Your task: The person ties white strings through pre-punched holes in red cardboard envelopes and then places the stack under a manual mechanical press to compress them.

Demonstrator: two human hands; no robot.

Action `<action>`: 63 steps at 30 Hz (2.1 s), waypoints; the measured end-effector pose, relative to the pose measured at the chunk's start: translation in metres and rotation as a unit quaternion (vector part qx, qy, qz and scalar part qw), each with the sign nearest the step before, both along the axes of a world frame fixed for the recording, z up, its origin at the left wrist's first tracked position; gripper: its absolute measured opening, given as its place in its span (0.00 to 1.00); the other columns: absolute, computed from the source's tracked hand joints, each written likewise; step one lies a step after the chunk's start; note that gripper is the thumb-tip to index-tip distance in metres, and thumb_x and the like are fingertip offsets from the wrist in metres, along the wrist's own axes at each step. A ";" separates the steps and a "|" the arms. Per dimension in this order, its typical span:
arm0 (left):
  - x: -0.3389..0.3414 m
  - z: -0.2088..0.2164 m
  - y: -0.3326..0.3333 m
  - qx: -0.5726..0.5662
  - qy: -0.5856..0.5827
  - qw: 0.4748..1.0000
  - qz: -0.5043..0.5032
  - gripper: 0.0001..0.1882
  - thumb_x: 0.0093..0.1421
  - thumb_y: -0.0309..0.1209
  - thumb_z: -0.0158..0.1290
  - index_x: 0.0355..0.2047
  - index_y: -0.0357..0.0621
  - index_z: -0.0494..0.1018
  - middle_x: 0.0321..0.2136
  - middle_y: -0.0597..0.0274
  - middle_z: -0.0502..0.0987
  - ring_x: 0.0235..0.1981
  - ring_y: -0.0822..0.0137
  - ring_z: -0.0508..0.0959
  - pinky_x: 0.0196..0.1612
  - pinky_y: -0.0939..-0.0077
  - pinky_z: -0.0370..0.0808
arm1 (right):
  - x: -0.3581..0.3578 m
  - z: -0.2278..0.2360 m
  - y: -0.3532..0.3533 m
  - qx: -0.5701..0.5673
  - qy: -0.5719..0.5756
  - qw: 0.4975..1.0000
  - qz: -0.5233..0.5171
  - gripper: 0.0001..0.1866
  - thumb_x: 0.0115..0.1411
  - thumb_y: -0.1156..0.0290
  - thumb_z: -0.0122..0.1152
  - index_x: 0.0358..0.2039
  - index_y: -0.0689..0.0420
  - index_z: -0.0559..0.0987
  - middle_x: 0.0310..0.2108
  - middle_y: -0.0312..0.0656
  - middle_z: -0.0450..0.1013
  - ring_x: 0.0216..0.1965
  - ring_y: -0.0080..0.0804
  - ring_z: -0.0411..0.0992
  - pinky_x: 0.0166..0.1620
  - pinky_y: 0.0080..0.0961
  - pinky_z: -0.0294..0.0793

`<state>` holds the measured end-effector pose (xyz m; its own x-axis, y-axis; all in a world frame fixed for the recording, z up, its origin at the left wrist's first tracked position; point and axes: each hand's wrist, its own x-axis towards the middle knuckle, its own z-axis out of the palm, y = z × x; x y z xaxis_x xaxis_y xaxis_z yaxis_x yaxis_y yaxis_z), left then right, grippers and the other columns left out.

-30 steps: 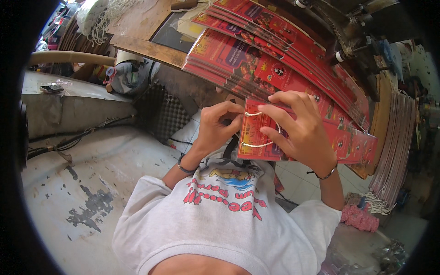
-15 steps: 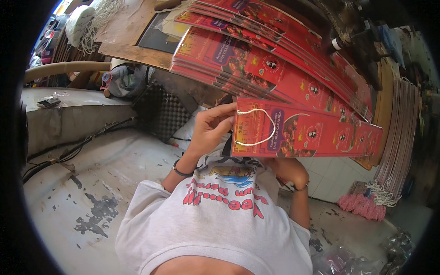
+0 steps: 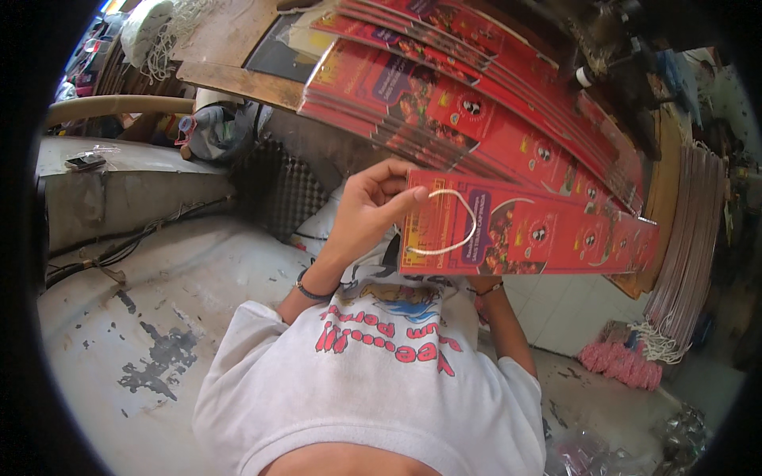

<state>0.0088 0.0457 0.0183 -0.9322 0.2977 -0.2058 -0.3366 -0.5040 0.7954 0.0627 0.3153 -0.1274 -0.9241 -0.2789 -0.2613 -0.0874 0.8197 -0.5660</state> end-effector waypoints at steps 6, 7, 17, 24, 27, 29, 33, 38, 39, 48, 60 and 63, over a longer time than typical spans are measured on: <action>-0.001 -0.001 -0.001 -0.028 0.037 0.999 0.012 0.10 0.65 0.28 0.58 0.43 0.37 0.73 0.33 0.64 0.81 0.32 0.81 0.79 0.30 0.87 0.74 | 0.001 0.002 0.000 0.026 0.029 0.999 0.010 0.24 0.61 0.59 0.63 0.56 0.55 0.74 0.54 0.45 0.73 0.56 0.42 0.70 0.58 0.39 0.67; -0.002 0.000 -0.001 -0.033 0.044 0.998 0.015 0.10 0.65 0.29 0.58 0.42 0.37 0.73 0.32 0.65 0.81 0.31 0.82 0.78 0.29 0.88 0.74 | 0.003 0.007 0.002 0.035 0.040 0.998 0.017 0.24 0.61 0.60 0.64 0.55 0.55 0.75 0.53 0.45 0.73 0.55 0.42 0.70 0.57 0.39 0.68; -0.013 -0.008 0.005 -0.008 0.056 0.996 0.063 0.09 0.67 0.30 0.56 0.42 0.38 0.73 0.32 0.68 0.81 0.30 0.86 0.77 0.27 0.91 0.72 | -0.016 0.215 0.003 -0.063 -0.333 0.893 0.296 0.08 0.63 0.68 0.63 0.37 0.57 0.84 0.36 0.39 0.80 0.38 0.36 0.78 0.44 0.31 0.76; -0.017 0.000 0.001 -0.022 0.058 0.998 0.003 0.13 0.68 0.35 0.55 0.45 0.38 0.72 0.34 0.67 0.81 0.34 0.83 0.79 0.28 0.86 0.78 | -0.068 0.337 -0.024 -0.026 0.339 0.903 0.262 0.06 0.55 0.68 0.70 0.31 0.54 0.83 0.28 0.33 0.74 0.28 0.30 0.73 0.29 0.27 0.70; -0.017 -0.007 -0.003 -0.031 0.075 0.997 -0.018 0.15 0.68 0.38 0.55 0.47 0.39 0.71 0.35 0.66 0.81 0.35 0.80 0.80 0.30 0.85 0.79 | -0.085 0.347 -0.072 0.074 0.461 0.755 0.460 0.07 0.57 0.65 0.66 0.30 0.54 0.81 0.26 0.31 0.72 0.27 0.26 0.72 0.27 0.25 0.67; -0.018 0.001 -0.005 -0.041 0.073 0.995 -0.057 0.15 0.68 0.38 0.55 0.46 0.40 0.71 0.35 0.66 0.81 0.36 0.80 0.80 0.31 0.84 0.79 | -0.066 0.354 -0.107 0.039 0.471 0.610 0.636 0.10 0.59 0.62 0.61 0.32 0.55 0.80 0.26 0.31 0.69 0.26 0.23 0.70 0.27 0.23 0.66; -0.017 0.003 -0.008 -0.047 0.105 0.993 -0.035 0.13 0.68 0.36 0.55 0.45 0.40 0.71 0.32 0.69 0.79 0.33 0.82 0.78 0.32 0.84 0.78 | -0.143 0.391 -0.130 0.198 0.645 0.539 0.504 0.19 0.57 0.64 0.63 0.45 0.62 0.76 0.28 0.35 0.73 0.24 0.24 0.72 0.25 0.21 0.70; -0.019 -0.003 -0.011 -0.050 0.086 0.995 -0.029 0.11 0.68 0.34 0.55 0.44 0.39 0.71 0.34 0.69 0.79 0.34 0.82 0.77 0.32 0.85 0.77 | -0.164 0.402 -0.119 0.338 0.438 0.789 0.268 0.21 0.61 0.66 0.58 0.50 0.68 0.72 0.26 0.44 0.71 0.25 0.33 0.74 0.26 0.26 0.76; -0.017 -0.002 -0.012 -0.037 0.074 0.996 -0.043 0.11 0.68 0.33 0.55 0.44 0.39 0.71 0.34 0.69 0.79 0.35 0.82 0.77 0.34 0.84 0.77 | -0.139 0.377 -0.115 0.301 0.393 0.803 0.332 0.18 0.61 0.66 0.58 0.47 0.65 0.74 0.27 0.42 0.71 0.27 0.31 0.74 0.26 0.25 0.76; -0.020 0.004 -0.016 -0.003 0.075 0.996 -0.044 0.08 0.69 0.30 0.52 0.43 0.39 0.69 0.36 0.69 0.77 0.36 0.83 0.76 0.37 0.87 0.74 | -0.120 0.302 -0.097 0.087 0.311 0.858 0.399 0.16 0.56 0.60 0.66 0.40 0.55 0.79 0.34 0.36 0.72 0.35 0.33 0.73 0.35 0.28 0.78; -0.016 0.003 -0.007 -0.008 0.062 0.998 0.010 0.08 0.70 0.31 0.51 0.43 0.40 0.69 0.34 0.71 0.75 0.31 0.85 0.73 0.30 0.88 0.69 | -0.139 0.247 -0.094 -0.081 0.212 0.897 0.380 0.10 0.60 0.67 0.64 0.39 0.57 0.78 0.34 0.42 0.74 0.35 0.41 0.75 0.38 0.34 0.78; -0.013 0.001 -0.007 -0.017 0.042 0.999 0.005 0.09 0.70 0.33 0.52 0.43 0.41 0.69 0.32 0.73 0.75 0.30 0.86 0.72 0.29 0.89 0.67 | -0.139 0.239 -0.091 -0.110 0.193 0.906 0.360 0.07 0.60 0.69 0.64 0.35 0.59 0.78 0.32 0.42 0.74 0.33 0.41 0.74 0.37 0.35 0.77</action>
<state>-0.0046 0.0383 0.0191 -0.9496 0.2820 -0.1366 -0.2626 -0.4786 0.8379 -0.0761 0.2240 0.1119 -0.4918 -0.8525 0.1773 -0.7812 0.3421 -0.5222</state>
